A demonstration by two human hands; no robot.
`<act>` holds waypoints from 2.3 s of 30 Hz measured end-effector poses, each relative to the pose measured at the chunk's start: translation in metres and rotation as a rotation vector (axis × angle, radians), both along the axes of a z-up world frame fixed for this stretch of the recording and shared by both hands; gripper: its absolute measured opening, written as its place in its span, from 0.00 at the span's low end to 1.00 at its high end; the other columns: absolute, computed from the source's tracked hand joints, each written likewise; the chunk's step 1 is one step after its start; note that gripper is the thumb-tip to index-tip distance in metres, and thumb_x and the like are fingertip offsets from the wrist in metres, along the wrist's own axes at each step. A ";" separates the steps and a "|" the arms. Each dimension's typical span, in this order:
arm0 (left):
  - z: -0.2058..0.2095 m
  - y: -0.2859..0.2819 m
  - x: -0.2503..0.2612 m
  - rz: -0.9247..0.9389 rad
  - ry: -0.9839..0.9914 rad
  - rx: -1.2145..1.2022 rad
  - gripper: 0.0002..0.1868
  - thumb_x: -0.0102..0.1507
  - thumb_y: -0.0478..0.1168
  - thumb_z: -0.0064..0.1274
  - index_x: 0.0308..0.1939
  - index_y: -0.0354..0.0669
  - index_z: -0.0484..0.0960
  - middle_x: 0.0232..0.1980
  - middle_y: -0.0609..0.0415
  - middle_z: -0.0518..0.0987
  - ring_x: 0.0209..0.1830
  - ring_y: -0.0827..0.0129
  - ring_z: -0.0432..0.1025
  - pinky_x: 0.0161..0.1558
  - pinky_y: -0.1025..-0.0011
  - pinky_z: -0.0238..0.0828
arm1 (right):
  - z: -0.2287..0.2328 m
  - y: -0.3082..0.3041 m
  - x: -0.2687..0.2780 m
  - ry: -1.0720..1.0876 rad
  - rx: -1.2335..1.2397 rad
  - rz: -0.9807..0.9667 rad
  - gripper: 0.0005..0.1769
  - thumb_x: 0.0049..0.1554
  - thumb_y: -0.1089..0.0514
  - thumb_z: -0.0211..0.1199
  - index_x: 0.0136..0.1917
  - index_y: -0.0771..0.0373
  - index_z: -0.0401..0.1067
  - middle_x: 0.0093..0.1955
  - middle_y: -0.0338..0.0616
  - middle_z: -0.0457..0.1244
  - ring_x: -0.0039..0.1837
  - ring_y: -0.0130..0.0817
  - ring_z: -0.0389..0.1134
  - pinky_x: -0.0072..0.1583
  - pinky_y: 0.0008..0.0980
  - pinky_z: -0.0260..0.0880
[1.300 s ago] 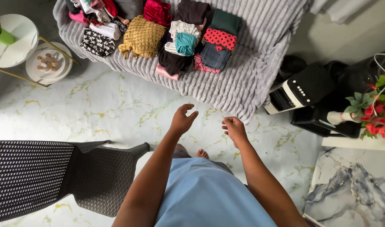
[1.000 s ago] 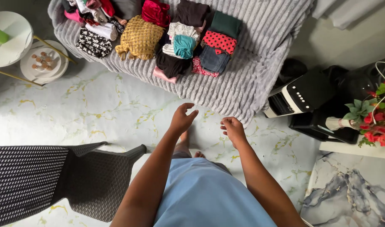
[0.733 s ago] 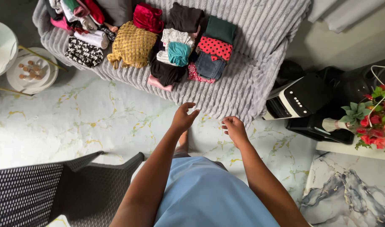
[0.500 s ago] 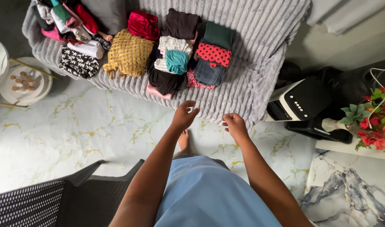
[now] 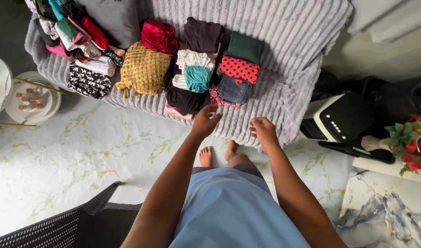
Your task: Packing clothes into a suitcase.
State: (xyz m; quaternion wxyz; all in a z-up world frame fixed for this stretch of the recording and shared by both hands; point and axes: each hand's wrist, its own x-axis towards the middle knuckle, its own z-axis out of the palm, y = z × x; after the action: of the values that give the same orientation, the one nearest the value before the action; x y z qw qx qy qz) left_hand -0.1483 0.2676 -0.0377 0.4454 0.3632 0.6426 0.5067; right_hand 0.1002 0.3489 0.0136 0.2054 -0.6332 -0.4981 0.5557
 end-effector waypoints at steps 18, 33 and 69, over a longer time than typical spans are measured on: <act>-0.013 0.139 0.019 0.141 0.000 -0.096 0.27 0.61 0.49 0.61 0.58 0.35 0.79 0.54 0.43 0.83 0.55 0.57 0.78 0.56 0.63 0.74 | -0.001 0.182 -0.008 -0.033 -0.104 0.162 0.13 0.62 0.49 0.61 0.53 0.59 0.71 0.50 0.37 0.69 0.48 0.27 0.70 0.47 0.30 0.70; -0.028 0.214 0.031 0.049 -0.007 -0.104 0.30 0.60 0.50 0.60 0.60 0.33 0.78 0.61 0.37 0.80 0.64 0.51 0.74 0.63 0.60 0.70 | -0.014 0.265 -0.014 -0.070 -0.276 0.079 0.11 0.62 0.50 0.60 0.54 0.57 0.70 0.53 0.40 0.67 0.52 0.33 0.69 0.49 0.35 0.71; -0.126 0.343 0.041 -0.400 0.022 -0.579 0.52 0.52 0.56 0.67 0.75 0.45 0.61 0.82 0.36 0.44 0.75 0.37 0.55 0.71 0.54 0.58 | -0.115 0.369 -0.085 -0.342 -0.531 0.106 0.35 0.55 0.46 0.68 0.72 0.47 0.58 0.68 0.33 0.61 0.65 0.36 0.62 0.60 0.47 0.65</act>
State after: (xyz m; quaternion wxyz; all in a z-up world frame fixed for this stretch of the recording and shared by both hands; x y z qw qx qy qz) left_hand -0.1074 0.6109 -0.1637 0.6133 0.3459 0.6807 0.2021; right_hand 0.0154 0.7179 -0.1014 -0.0830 -0.7220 -0.3952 0.5618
